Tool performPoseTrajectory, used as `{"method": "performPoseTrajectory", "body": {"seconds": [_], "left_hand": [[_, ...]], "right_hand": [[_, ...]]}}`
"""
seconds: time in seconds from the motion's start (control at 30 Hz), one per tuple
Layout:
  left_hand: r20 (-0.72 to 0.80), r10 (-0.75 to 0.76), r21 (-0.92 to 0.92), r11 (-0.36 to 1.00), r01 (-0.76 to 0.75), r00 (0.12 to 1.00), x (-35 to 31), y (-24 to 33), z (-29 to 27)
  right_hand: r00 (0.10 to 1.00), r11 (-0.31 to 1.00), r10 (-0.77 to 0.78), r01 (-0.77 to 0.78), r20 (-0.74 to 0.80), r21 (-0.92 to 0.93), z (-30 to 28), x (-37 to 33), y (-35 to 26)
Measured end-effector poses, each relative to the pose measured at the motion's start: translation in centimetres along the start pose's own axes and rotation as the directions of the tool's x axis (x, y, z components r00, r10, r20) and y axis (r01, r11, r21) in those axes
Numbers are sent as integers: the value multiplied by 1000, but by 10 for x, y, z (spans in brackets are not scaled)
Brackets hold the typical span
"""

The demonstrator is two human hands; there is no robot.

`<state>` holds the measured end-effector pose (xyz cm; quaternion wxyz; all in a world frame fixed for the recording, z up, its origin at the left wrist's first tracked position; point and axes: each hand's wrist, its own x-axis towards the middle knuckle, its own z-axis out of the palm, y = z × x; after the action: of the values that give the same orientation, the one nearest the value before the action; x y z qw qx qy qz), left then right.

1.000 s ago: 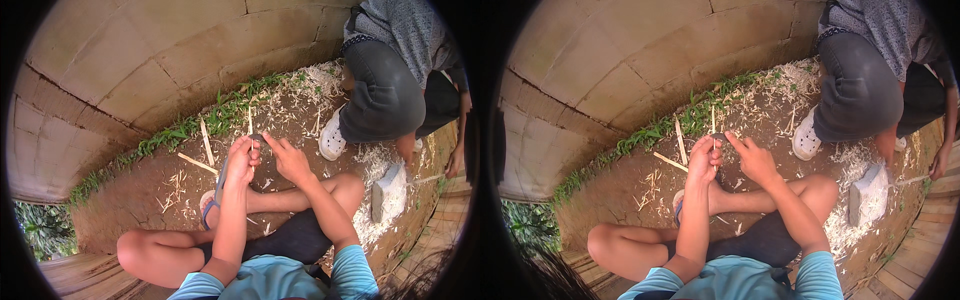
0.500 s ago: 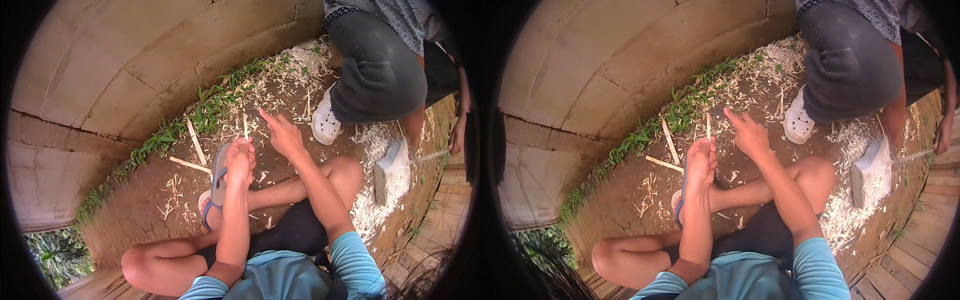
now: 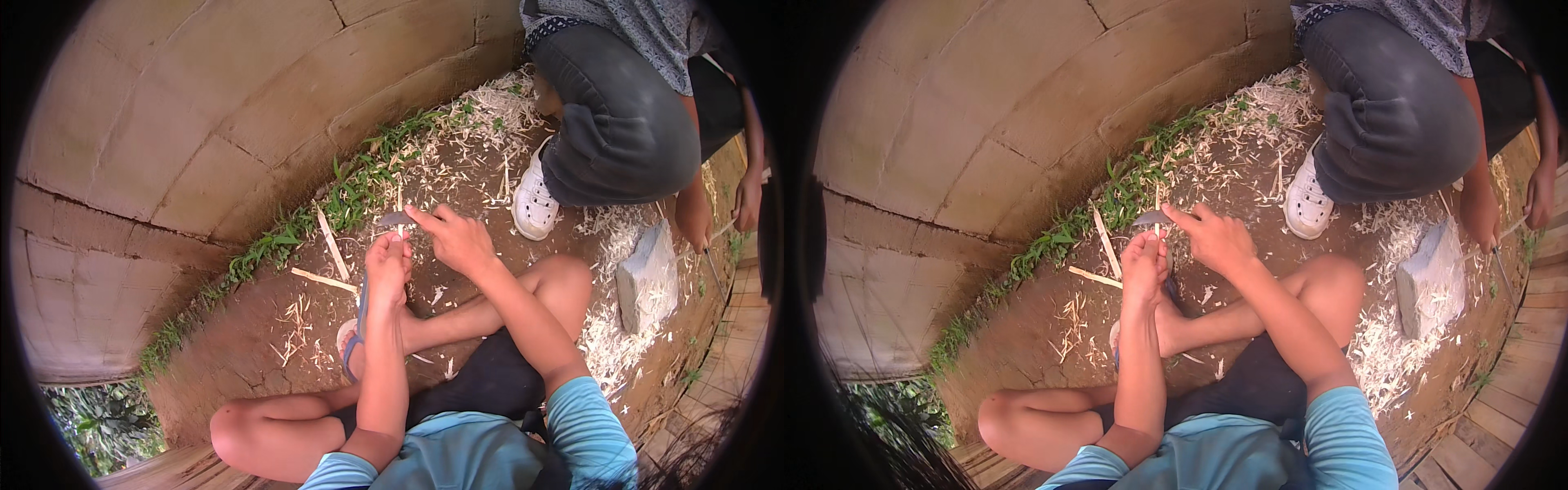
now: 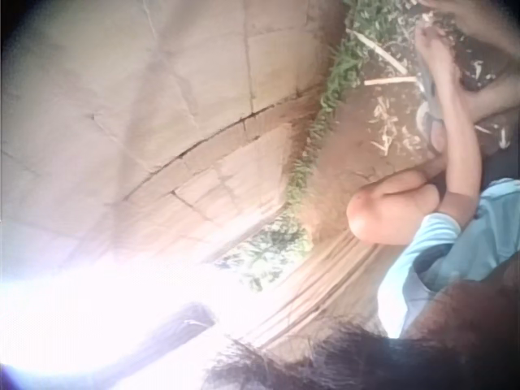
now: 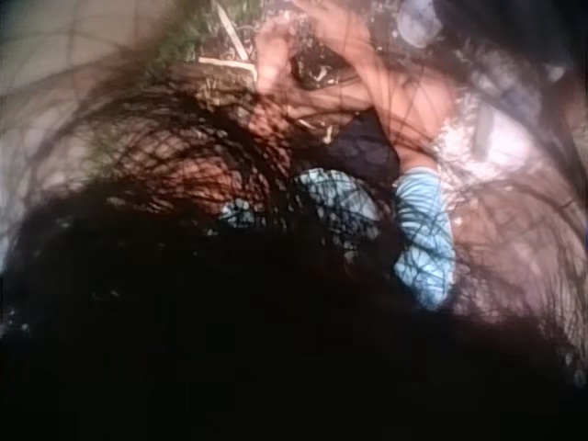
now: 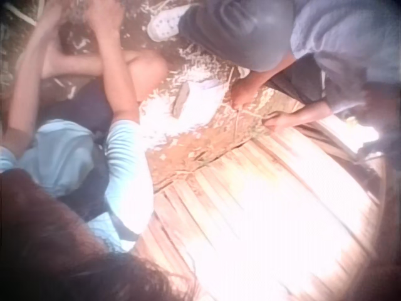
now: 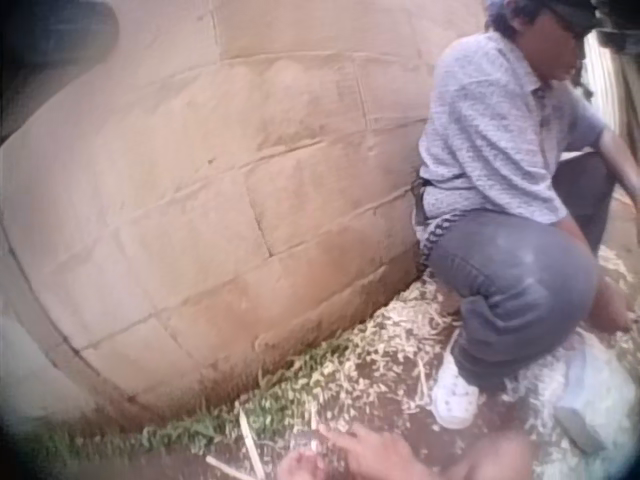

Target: The person sits on the ground and uses a knife to shave thin strips from a small piece of wood. Another person is visible nearby performing a similar task. The camera wearer repeatedly shaves the wood, creating a pile of shavings.

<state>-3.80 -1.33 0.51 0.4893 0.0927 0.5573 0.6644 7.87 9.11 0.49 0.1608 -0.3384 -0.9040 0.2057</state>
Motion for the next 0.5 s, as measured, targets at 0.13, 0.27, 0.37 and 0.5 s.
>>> {"method": "performPoseTrajectory", "body": {"seconds": [0.13,0.27,0.37,0.5], "left_hand": [[-1,-20,58,998,20,1000,0,-9,8],[-37,-69,63,995,72,997,-1,-9,-1],[-16,-110,76,991,111,994,0,-11,6],[-1,-33,31,999,33,999,-28,14,10]], "right_hand": [[992,993,118,-119,-49,-10,11,8,13],[982,983,185,-184,30,-14,16,8,11],[905,900,425,-426,30,89,44,11,65],[891,917,395,-370,-222,149,9,20,68]]}}
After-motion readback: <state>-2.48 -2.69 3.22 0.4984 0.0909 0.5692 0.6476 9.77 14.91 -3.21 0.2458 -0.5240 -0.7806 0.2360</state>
